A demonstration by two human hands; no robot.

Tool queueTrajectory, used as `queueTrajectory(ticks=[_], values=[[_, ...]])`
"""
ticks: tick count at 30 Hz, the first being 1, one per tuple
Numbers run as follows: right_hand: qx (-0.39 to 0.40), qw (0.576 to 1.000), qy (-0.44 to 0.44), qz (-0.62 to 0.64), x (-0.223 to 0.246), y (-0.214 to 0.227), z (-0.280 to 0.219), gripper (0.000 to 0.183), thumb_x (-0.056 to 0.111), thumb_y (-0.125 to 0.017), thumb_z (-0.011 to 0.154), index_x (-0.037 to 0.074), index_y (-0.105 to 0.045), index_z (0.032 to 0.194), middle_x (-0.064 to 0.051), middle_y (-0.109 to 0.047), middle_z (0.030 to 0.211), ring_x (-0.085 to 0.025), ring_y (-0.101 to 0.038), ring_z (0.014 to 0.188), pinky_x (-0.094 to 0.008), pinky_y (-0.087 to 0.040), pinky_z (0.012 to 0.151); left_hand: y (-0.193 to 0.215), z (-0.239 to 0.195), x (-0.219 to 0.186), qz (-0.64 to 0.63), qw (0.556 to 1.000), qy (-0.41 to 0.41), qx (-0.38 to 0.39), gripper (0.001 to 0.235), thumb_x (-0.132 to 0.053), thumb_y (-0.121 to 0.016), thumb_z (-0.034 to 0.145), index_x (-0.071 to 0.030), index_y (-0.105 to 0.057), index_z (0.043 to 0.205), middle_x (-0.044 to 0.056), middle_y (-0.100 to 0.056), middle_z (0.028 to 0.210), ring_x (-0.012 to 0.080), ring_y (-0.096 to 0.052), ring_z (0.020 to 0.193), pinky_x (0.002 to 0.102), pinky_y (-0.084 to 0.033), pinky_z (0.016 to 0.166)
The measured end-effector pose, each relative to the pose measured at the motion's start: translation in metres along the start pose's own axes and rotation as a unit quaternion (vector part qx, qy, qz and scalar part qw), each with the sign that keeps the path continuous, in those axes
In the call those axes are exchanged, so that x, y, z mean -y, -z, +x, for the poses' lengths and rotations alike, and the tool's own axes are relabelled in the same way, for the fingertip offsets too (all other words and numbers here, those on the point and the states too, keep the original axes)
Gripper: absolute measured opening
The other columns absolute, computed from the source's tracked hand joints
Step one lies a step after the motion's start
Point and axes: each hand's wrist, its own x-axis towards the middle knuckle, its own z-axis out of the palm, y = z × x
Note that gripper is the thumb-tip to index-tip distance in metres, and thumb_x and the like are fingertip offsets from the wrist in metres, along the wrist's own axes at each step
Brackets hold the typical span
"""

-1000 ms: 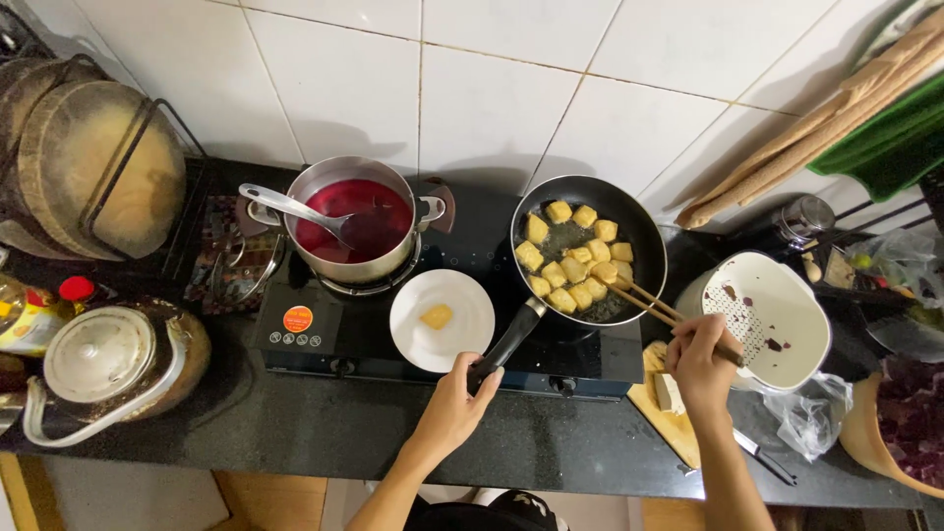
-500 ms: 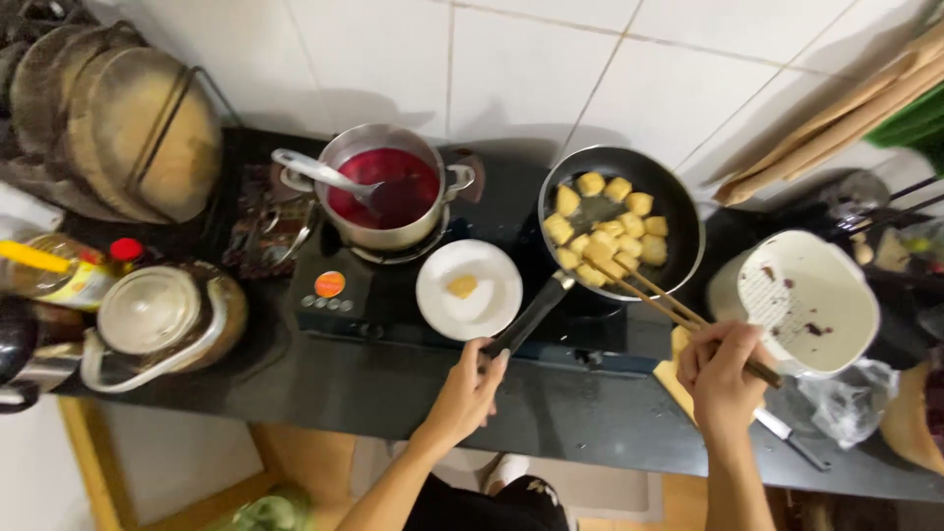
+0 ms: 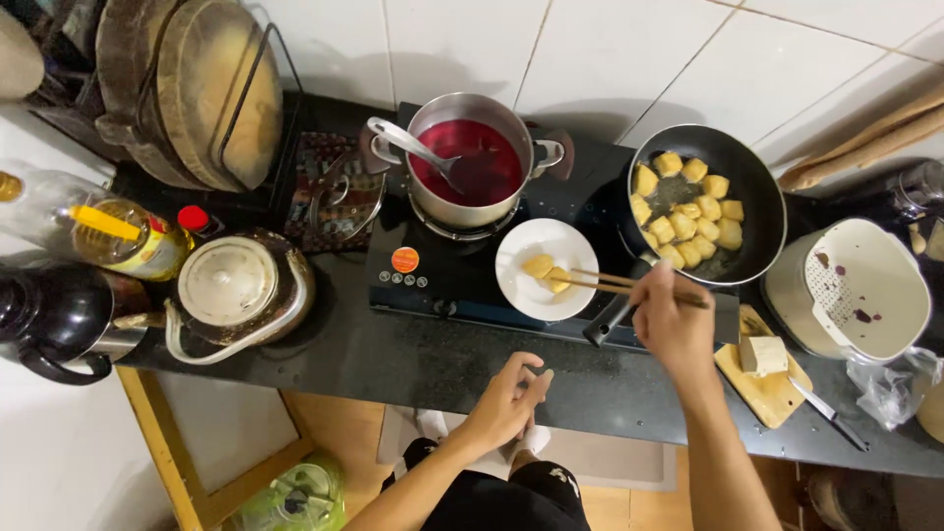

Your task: The person fries cubes of tofu in a pan of hot oil on a portable induction cooktop, holding the pan handle with one hand and turning the pieces with chopsticks in the other. They then retrieve a plate from a dish rack, place it on the counter, and transfer the fried tofu pieces from the pan onto the plate.

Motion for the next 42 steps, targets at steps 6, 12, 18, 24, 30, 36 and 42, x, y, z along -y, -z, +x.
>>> queueTrajectory(ticks=[6, 12, 18, 24, 30, 36, 42], values=[[0.001, 0.995, 0.074, -0.065, -0.006, -0.051, 0.028, 0.061, 0.040, -0.046, 0.113, 0.000, -0.064, 0.070, -0.004, -0.052, 0.053, -0.010, -0.048, 0.049, -0.030, -0.037, 0.048, 0.008, 0.002, 0.021, -0.006, 0.997, -0.071, 0.007, 0.041, -0.031, -0.061, 0.103, 0.000, -0.048, 0.126, 0.010, -0.061, 0.085, 0.0101, -0.057, 0.055, 0.027, -0.045, 0.045], [0.003, 0.980, 0.133, -0.148, 0.013, -0.074, 0.040, 0.054, 0.037, -0.050, 0.109, 0.001, -0.068, 0.074, -0.008, -0.060, 0.056, -0.013, -0.054, 0.051, -0.033, -0.044, 0.053, 0.020, 0.000, 0.014, -0.013, 0.998, -0.054, 0.022, 0.039, -0.030, -0.061, 0.104, -0.001, -0.049, 0.126, 0.008, -0.062, 0.086, 0.0092, -0.057, 0.056, 0.027, -0.045, 0.046], [-0.017, 0.977, 0.169, -0.128, -0.005, -0.068, 0.049, 0.049, 0.035, -0.054, 0.108, 0.001, -0.069, 0.075, -0.007, -0.061, 0.058, -0.011, -0.054, 0.052, -0.032, -0.045, 0.055, 0.019, 0.014, 0.012, -0.020, 0.999, -0.036, 0.033, 0.035, -0.029, -0.061, 0.100, -0.003, -0.051, 0.121, 0.005, -0.060, 0.084, 0.0084, -0.057, 0.055, 0.025, -0.044, 0.043], [-0.085, 0.952, 0.188, -0.228, -0.028, 0.062, -0.002, 0.024, 0.029, -0.053, 0.104, 0.009, -0.064, 0.098, 0.001, -0.062, 0.078, -0.013, -0.055, 0.063, -0.028, -0.042, 0.053, 0.004, 0.027, -0.021, 0.032, 0.999, -0.013, -0.014, 0.036, -0.032, -0.067, 0.099, 0.000, -0.057, 0.111, 0.002, -0.060, 0.077, 0.0093, -0.055, 0.056, 0.026, -0.046, 0.049], [-0.165, 0.974, 0.158, -0.010, -0.052, 0.255, 0.011, 0.074, 0.046, -0.024, 0.129, 0.000, -0.054, 0.080, -0.008, -0.049, 0.060, -0.013, -0.043, 0.047, -0.025, -0.031, 0.044, -0.026, 0.047, -0.043, 0.149, 0.978, -0.123, -0.080, 0.048, -0.036, -0.071, 0.094, 0.000, -0.054, 0.120, 0.009, -0.063, 0.078, 0.0153, -0.060, 0.065, 0.030, -0.053, 0.060], [-0.031, 0.980, 0.168, 0.104, -0.140, 0.356, 0.146, 0.066, 0.040, -0.028, 0.129, 0.000, -0.055, 0.084, -0.006, -0.044, 0.059, -0.013, -0.043, 0.049, -0.029, -0.032, 0.048, -0.065, 0.074, -0.046, 0.326, 0.873, -0.270, -0.243, 0.068, -0.039, -0.079, 0.086, 0.007, -0.051, 0.126, 0.019, -0.069, 0.101, 0.0312, -0.070, 0.086, 0.039, -0.058, 0.073], [0.096, 0.986, 0.122, 0.057, -0.158, 0.335, 0.287, 0.046, 0.021, -0.038, 0.118, 0.001, -0.061, 0.082, -0.005, -0.049, 0.062, -0.012, -0.044, 0.049, -0.026, -0.029, 0.040, -0.110, 0.088, -0.057, 0.355, 0.877, -0.050, -0.320, 0.040, -0.036, -0.074, 0.089, -0.005, -0.063, 0.112, 0.015, -0.072, 0.095, 0.0304, -0.071, 0.081, 0.039, -0.056, 0.072]])
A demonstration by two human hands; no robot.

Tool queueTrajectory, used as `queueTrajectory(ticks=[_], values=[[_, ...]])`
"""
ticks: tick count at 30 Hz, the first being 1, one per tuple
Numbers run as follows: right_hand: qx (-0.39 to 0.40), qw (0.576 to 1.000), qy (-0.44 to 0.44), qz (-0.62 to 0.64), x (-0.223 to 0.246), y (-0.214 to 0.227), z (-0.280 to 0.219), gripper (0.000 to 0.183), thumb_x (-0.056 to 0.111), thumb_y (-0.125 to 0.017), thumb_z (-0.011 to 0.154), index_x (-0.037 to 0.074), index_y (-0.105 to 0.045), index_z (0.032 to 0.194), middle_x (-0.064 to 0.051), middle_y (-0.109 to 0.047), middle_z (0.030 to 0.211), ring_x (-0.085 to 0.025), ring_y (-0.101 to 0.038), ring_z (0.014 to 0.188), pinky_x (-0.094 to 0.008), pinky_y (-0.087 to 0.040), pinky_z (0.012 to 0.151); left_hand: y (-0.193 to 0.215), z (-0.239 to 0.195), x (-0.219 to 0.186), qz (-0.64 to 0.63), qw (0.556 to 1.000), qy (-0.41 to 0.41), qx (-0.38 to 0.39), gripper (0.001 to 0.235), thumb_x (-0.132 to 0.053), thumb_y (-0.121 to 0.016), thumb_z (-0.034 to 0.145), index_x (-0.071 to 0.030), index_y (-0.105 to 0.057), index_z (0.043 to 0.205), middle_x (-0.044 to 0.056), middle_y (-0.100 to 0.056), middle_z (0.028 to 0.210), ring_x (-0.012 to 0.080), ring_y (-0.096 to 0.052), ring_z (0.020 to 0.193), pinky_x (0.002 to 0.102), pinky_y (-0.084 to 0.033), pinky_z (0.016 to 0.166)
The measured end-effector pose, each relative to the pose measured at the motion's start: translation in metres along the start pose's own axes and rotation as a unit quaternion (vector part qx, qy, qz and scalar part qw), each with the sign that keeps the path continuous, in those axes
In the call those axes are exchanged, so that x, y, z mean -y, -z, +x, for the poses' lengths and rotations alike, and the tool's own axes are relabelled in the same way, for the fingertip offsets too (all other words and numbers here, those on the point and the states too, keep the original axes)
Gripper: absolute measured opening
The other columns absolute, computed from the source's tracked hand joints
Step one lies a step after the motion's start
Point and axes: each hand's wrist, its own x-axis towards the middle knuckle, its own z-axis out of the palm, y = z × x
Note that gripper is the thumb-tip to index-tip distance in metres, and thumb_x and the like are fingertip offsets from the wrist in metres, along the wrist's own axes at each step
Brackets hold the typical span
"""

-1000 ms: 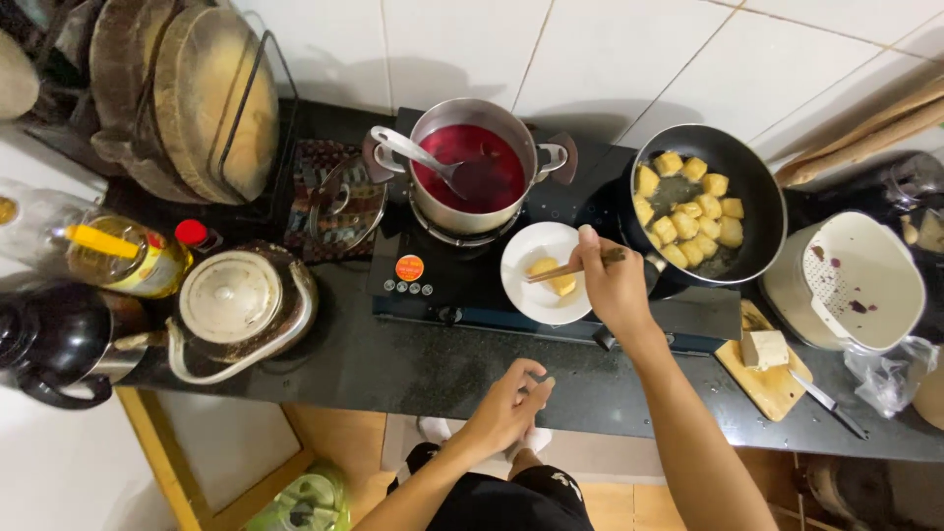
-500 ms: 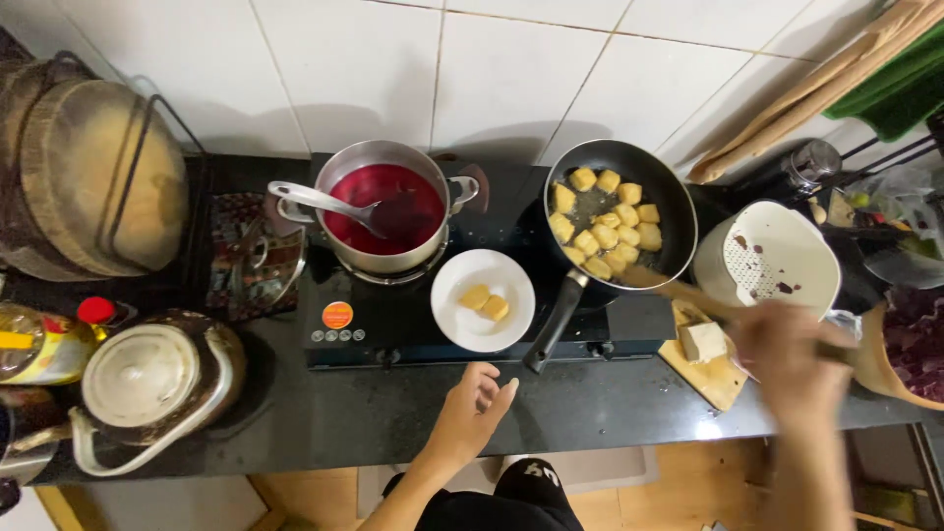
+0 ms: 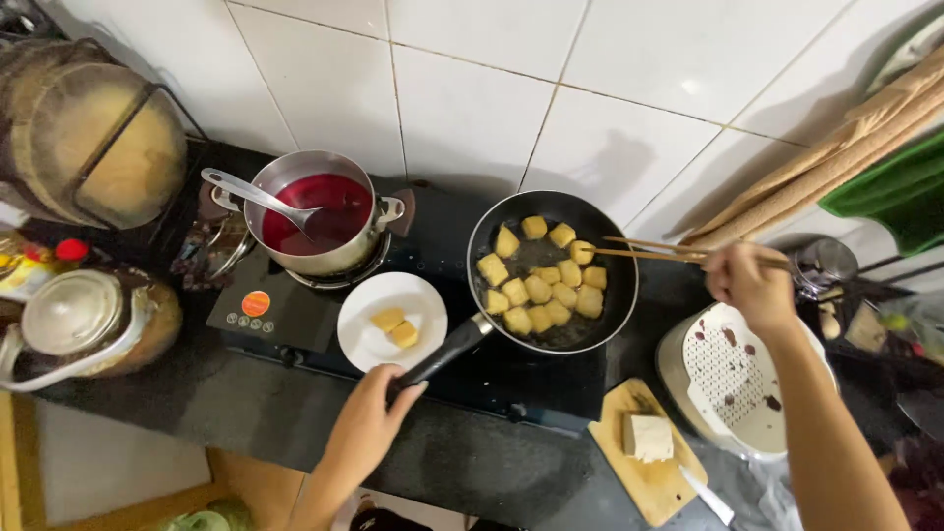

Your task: The person fries cubes of tofu in a pan of hot oil on a portable induction cooktop, holding the pan handle with one hand and turning the pieces with chopsticks in the other. They then retrieve a plate from a dish rack, place it on the counter, and transfer the fried tofu pieces from the pan onto the plate.

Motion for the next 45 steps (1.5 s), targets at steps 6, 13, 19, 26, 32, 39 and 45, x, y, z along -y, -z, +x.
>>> queueTrajectory(ticks=[6, 13, 19, 26, 32, 39, 45], values=[[0.102, 0.993, 0.003, 0.064, -0.037, -0.036, 0.065, 0.044, 0.023, -0.042, 0.112, 0.001, -0.062, 0.079, -0.004, -0.051, 0.056, -0.013, -0.045, 0.042, -0.027, -0.032, 0.036, -0.021, -0.005, 0.002, -0.040, 0.994, -0.011, -0.102, 0.031, -0.026, -0.075, 0.089, -0.002, -0.065, 0.105, 0.015, -0.073, 0.089, 0.0258, -0.069, 0.073, 0.036, -0.055, 0.070], [0.138, 0.989, 0.044, 0.022, -0.039, -0.060, 0.061, 0.051, 0.033, -0.041, 0.113, 0.000, -0.060, 0.079, -0.005, -0.048, 0.050, -0.013, -0.039, 0.042, -0.028, -0.031, 0.039, -0.033, -0.011, -0.003, -0.043, 0.991, 0.022, -0.128, 0.032, -0.026, -0.072, 0.091, -0.003, -0.064, 0.111, 0.012, -0.072, 0.095, 0.0221, -0.068, 0.072, 0.034, -0.056, 0.065], [0.066, 0.992, 0.078, 0.076, -0.018, -0.052, 0.033, 0.059, 0.040, -0.036, 0.116, 0.000, -0.055, 0.077, -0.002, -0.039, 0.052, -0.013, -0.042, 0.042, -0.029, -0.033, 0.040, -0.036, -0.015, 0.000, -0.017, 0.991, 0.053, -0.124, 0.037, -0.028, -0.069, 0.094, -0.004, -0.062, 0.121, 0.013, -0.070, 0.110, 0.0260, -0.066, 0.070, 0.035, -0.056, 0.067], [-0.003, 0.984, 0.025, 0.177, -0.006, -0.040, -0.004, 0.057, 0.047, -0.031, 0.116, 0.006, -0.051, 0.080, -0.001, -0.037, 0.057, -0.012, -0.039, 0.044, -0.026, -0.028, 0.038, -0.033, -0.024, 0.000, -0.064, 0.989, -0.004, -0.132, 0.047, -0.032, -0.069, 0.092, -0.004, -0.060, 0.129, 0.016, -0.065, 0.125, 0.0257, -0.073, 0.085, 0.034, -0.060, 0.072], [-0.035, 0.994, 0.011, 0.104, 0.030, -0.053, -0.060, 0.057, 0.044, -0.034, 0.116, 0.002, -0.053, 0.081, -0.001, -0.038, 0.059, -0.011, -0.041, 0.045, -0.027, -0.028, 0.037, -0.020, -0.023, 0.003, -0.079, 0.992, -0.004, -0.098, 0.050, -0.033, -0.070, 0.091, -0.005, -0.059, 0.131, 0.016, -0.067, 0.123, 0.0266, -0.075, 0.087, 0.035, -0.060, 0.073], [-0.106, 0.993, 0.035, 0.028, 0.074, -0.094, -0.153, 0.055, 0.036, -0.035, 0.115, -0.001, -0.058, 0.081, -0.003, -0.044, 0.058, -0.011, -0.044, 0.045, -0.026, -0.033, 0.038, 0.012, -0.001, -0.006, 0.031, 0.983, -0.170, -0.066, 0.048, -0.035, -0.076, 0.087, -0.003, -0.063, 0.120, 0.017, -0.072, 0.105, 0.0356, -0.072, 0.088, 0.041, -0.056, 0.074], [-0.201, 0.978, 0.062, 0.000, 0.091, -0.158, -0.208, 0.053, 0.027, -0.034, 0.118, -0.002, -0.059, 0.082, -0.004, -0.050, 0.060, -0.010, -0.045, 0.049, -0.025, -0.033, 0.044, 0.013, 0.062, 0.007, -0.082, 0.943, -0.002, 0.324, 0.049, -0.038, -0.074, 0.094, 0.006, -0.060, 0.113, 0.012, -0.068, 0.072, 0.0198, -0.068, 0.051, 0.030, -0.056, 0.044]])
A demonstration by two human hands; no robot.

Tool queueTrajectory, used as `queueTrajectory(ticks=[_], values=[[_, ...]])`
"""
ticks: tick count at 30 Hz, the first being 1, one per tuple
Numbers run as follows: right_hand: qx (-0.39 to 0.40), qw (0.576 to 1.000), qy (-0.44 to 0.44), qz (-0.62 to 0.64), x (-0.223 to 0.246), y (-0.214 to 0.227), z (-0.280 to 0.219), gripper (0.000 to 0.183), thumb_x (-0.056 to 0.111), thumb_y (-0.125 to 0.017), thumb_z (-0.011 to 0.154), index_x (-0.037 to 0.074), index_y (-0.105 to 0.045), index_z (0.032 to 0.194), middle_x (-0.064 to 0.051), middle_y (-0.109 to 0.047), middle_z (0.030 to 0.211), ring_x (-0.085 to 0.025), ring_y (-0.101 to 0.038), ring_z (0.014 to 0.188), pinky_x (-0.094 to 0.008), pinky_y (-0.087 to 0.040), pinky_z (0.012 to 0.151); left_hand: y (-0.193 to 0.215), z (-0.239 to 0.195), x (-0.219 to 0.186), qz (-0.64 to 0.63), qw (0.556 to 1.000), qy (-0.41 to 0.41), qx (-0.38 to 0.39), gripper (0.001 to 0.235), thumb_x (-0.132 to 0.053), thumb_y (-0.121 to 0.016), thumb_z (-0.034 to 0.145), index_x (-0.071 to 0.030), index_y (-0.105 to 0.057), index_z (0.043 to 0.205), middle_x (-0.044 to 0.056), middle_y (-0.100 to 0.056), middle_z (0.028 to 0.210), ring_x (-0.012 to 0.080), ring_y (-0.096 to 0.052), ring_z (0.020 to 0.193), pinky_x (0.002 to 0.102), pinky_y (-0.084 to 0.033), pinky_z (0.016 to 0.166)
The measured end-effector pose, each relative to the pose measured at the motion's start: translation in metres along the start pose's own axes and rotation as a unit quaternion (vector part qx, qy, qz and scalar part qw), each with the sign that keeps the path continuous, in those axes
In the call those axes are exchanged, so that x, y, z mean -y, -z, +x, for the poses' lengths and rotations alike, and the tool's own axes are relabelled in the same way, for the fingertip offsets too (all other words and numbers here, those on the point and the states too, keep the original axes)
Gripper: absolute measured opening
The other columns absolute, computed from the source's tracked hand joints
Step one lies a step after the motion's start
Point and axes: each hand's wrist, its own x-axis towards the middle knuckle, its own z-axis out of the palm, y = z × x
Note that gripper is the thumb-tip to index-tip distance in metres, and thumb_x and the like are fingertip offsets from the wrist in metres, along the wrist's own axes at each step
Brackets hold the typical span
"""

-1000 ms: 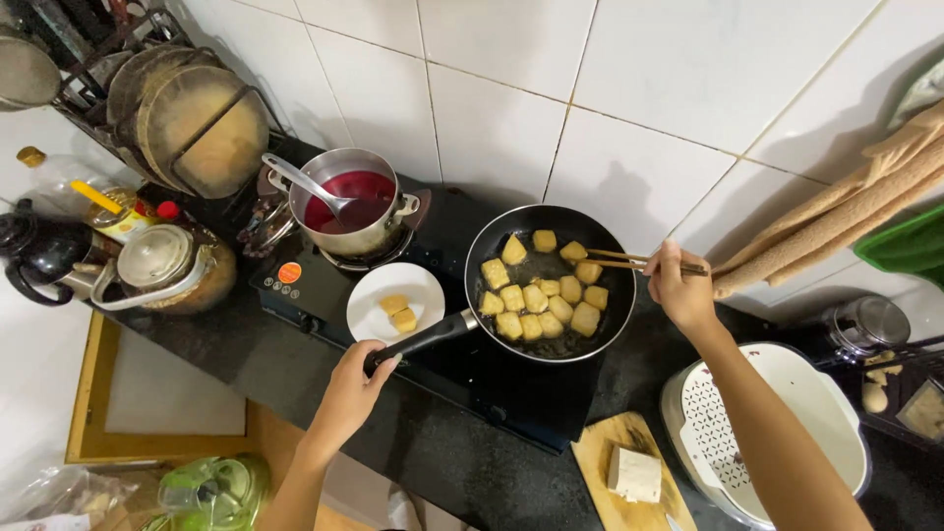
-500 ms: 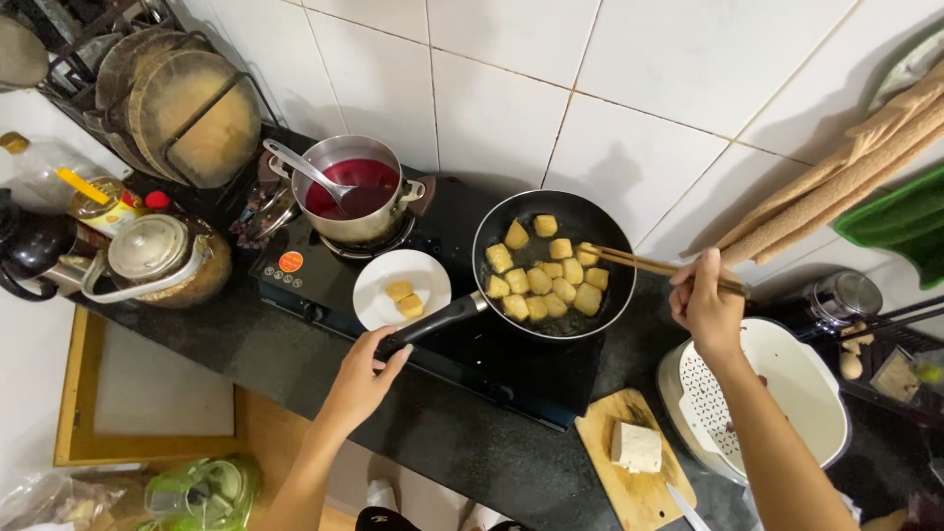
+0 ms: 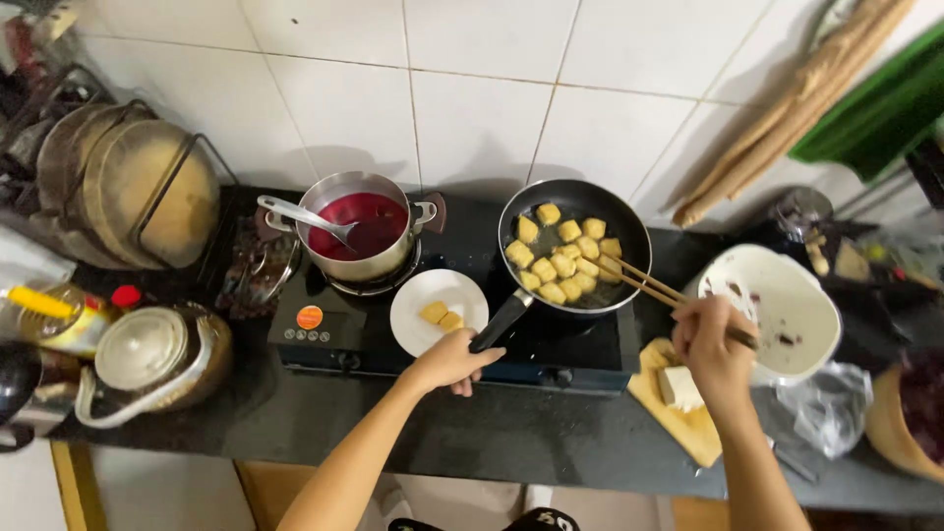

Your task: The person fries cubes of tofu in a pan of hot oil on a portable induction cooktop, holding the pan handle with one hand and turning the pieces with chopsticks in the other. They then retrieve a plate from a dish rack, place it on the counter, and transfer the fried tofu pieces from the pan onto the plate.

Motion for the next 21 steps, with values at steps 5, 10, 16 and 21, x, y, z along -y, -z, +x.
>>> queueTrajectory(ticks=[5, 10, 16, 21], values=[[-0.002, 0.999, -0.052, 0.010, -0.005, -0.056, 0.019, 0.043, 0.024, -0.044, 0.112, 0.000, -0.062, 0.083, -0.002, -0.051, 0.057, -0.009, -0.048, 0.047, -0.025, -0.035, 0.043, 0.001, 0.016, 0.015, -0.116, 0.990, -0.006, 0.084, 0.043, -0.035, -0.069, 0.096, 0.003, -0.054, 0.105, 0.009, -0.062, 0.066, 0.0142, -0.060, 0.041, 0.028, -0.049, 0.034], [-0.001, 0.998, -0.039, -0.057, -0.029, -0.084, 0.061, 0.039, 0.024, -0.053, 0.109, 0.000, -0.065, 0.080, -0.001, -0.052, 0.056, -0.008, -0.049, 0.047, -0.025, -0.037, 0.043, -0.001, 0.018, 0.019, -0.228, 0.967, -0.010, 0.118, 0.041, -0.037, -0.068, 0.097, 0.000, -0.051, 0.094, 0.005, -0.056, 0.063, 0.0111, -0.054, 0.040, 0.027, -0.043, 0.031], [0.039, 0.998, -0.053, 0.003, -0.067, -0.097, 0.101, 0.042, 0.031, -0.058, 0.107, -0.001, -0.065, 0.080, -0.002, -0.051, 0.055, -0.009, -0.045, 0.043, -0.028, -0.034, 0.041, 0.002, 0.017, 0.022, -0.285, 0.950, 0.001, 0.126, 0.039, -0.037, -0.068, 0.098, -0.004, -0.048, 0.093, 0.003, -0.055, 0.065, 0.0086, -0.052, 0.042, 0.025, -0.041, 0.033], [-0.031, 0.996, -0.081, -0.025, -0.070, -0.107, 0.102, 0.058, 0.042, -0.043, 0.112, 0.000, -0.058, 0.075, -0.002, -0.045, 0.051, -0.013, -0.046, 0.039, -0.029, -0.034, 0.038, 0.003, 0.014, 0.019, -0.284, 0.949, -0.006, 0.138, 0.039, -0.036, -0.067, 0.099, -0.004, -0.048, 0.092, 0.003, -0.055, 0.066, 0.0087, -0.052, 0.042, 0.025, -0.040, 0.033]])
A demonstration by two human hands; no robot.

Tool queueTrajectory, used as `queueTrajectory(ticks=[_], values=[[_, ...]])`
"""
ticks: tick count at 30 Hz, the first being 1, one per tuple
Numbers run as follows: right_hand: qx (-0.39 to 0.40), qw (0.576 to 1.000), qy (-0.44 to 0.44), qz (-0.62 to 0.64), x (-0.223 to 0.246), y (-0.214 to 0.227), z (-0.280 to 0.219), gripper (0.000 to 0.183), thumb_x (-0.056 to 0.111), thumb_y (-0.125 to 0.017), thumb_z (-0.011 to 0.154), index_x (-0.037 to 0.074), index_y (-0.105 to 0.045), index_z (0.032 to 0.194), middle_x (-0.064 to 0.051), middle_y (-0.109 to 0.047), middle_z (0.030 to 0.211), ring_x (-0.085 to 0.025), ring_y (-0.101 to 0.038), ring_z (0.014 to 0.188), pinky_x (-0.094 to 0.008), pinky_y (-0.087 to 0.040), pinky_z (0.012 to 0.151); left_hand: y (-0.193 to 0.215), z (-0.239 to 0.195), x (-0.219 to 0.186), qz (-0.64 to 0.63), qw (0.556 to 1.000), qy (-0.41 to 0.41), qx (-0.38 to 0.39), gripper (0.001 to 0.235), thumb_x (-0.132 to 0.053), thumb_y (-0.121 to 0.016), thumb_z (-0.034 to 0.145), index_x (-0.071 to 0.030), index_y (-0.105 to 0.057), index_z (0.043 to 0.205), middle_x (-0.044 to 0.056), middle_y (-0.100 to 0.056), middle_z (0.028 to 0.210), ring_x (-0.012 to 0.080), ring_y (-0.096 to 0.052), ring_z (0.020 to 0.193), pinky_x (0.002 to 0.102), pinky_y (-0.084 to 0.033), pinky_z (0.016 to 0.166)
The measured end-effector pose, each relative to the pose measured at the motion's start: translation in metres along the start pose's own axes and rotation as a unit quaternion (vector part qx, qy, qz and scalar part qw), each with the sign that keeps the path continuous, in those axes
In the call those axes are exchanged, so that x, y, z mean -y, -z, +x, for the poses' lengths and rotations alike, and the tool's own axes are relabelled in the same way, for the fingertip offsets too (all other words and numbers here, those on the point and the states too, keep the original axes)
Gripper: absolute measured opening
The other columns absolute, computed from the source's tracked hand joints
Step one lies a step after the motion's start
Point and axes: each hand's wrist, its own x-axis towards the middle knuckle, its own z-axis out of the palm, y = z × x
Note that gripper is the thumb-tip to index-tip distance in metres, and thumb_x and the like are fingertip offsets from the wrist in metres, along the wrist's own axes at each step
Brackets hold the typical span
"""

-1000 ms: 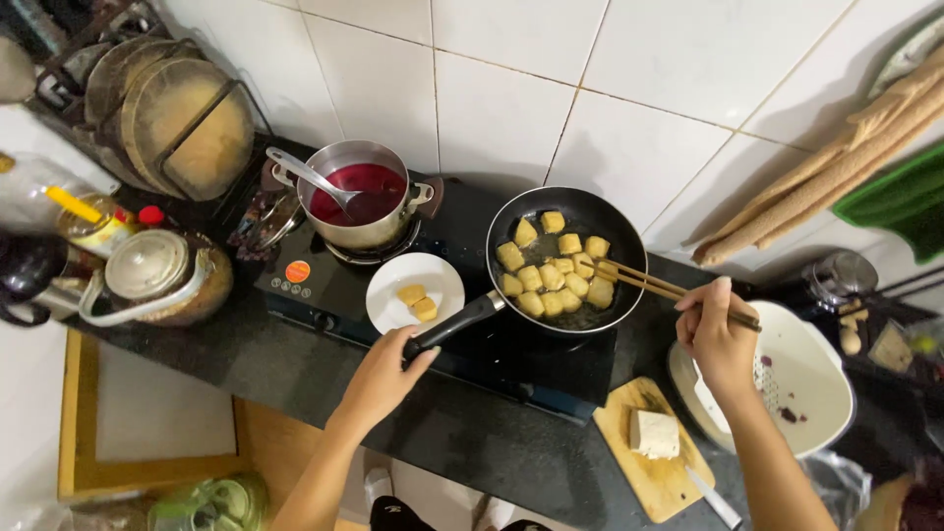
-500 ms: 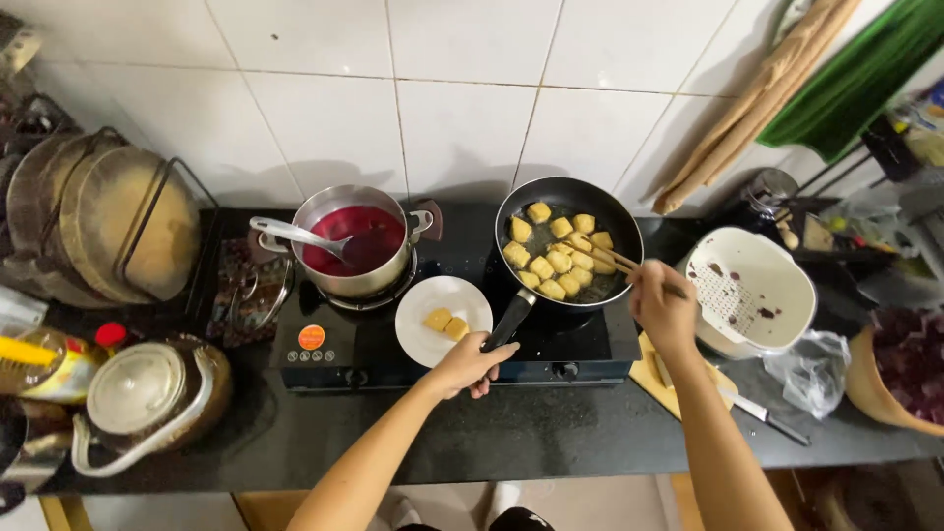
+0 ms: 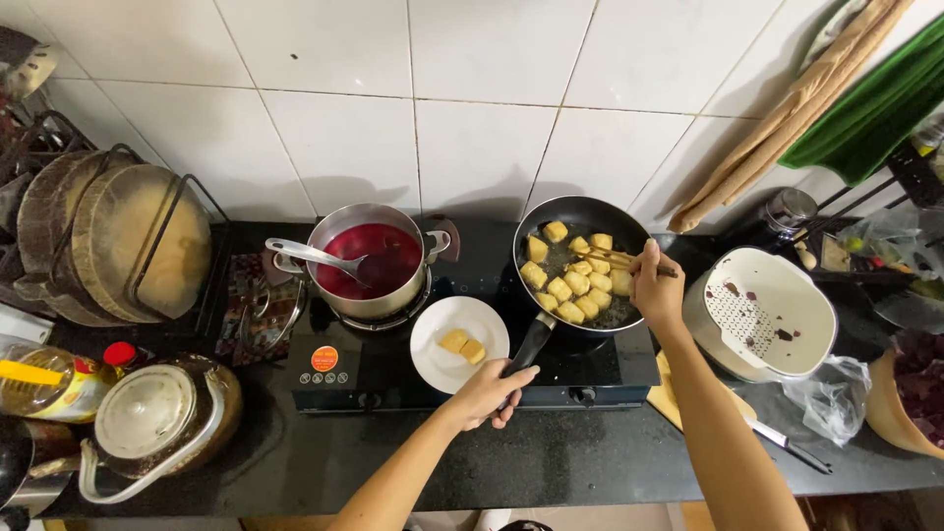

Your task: The person fries cubes of tofu in a pan of hot oil on a portable induction cooktop, holding the pan handle with one hand and turning the pieces with chopsticks in the other. They then retrieve a plate from a dish rack, place it on the counter, and transfer the fried tofu pieces from the pan onto the plate.

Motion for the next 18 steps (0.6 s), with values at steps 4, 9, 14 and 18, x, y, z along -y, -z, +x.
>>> queueTrajectory(ticks=[4, 9, 14, 18], values=[[-0.007, 1.000, 0.018, -0.001, -0.014, -0.002, -0.005, 0.060, 0.045, -0.040, 0.113, 0.001, -0.056, 0.076, -0.002, -0.044, 0.051, -0.012, -0.047, 0.041, -0.029, -0.035, 0.039, -0.001, -0.002, -0.003, 0.002, 1.000, 0.001, -0.003, 0.039, -0.037, -0.067, 0.099, -0.004, -0.049, 0.091, 0.003, -0.055, 0.065, 0.0086, -0.052, 0.041, 0.025, -0.039, 0.032], [-0.104, 0.977, -0.076, 0.172, 0.001, 0.002, -0.008, 0.060, 0.050, -0.037, 0.111, 0.004, -0.051, 0.075, 0.000, -0.039, 0.056, -0.011, -0.041, 0.041, -0.029, -0.028, 0.035, -0.002, -0.003, -0.003, 0.011, 1.000, -0.003, -0.002, 0.039, -0.037, -0.066, 0.099, -0.004, -0.049, 0.091, 0.003, -0.054, 0.064, 0.0086, -0.052, 0.041, 0.025, -0.038, 0.032], [-0.070, 0.982, -0.061, 0.164, 0.001, 0.014, -0.013, 0.057, 0.049, -0.040, 0.113, 0.004, -0.050, 0.078, 0.000, -0.037, 0.057, -0.010, -0.039, 0.043, -0.028, -0.026, 0.037, 0.000, -0.002, -0.004, 0.010, 1.000, 0.004, 0.002, 0.039, -0.037, -0.066, 0.100, -0.003, -0.049, 0.090, 0.003, -0.054, 0.064, 0.0087, -0.052, 0.041, 0.025, -0.039, 0.031], [0.082, 0.994, 0.070, 0.008, -0.023, 0.019, -0.011, 0.045, 0.033, -0.050, 0.110, 0.001, -0.062, 0.081, -0.002, -0.051, 0.055, -0.009, -0.047, 0.044, -0.027, -0.032, 0.039, 0.000, -0.002, -0.003, -0.002, 1.000, 0.001, 0.005, 0.039, -0.038, -0.066, 0.099, -0.003, -0.049, 0.090, 0.003, -0.054, 0.064, 0.0089, -0.052, 0.040, 0.025, -0.038, 0.031]])
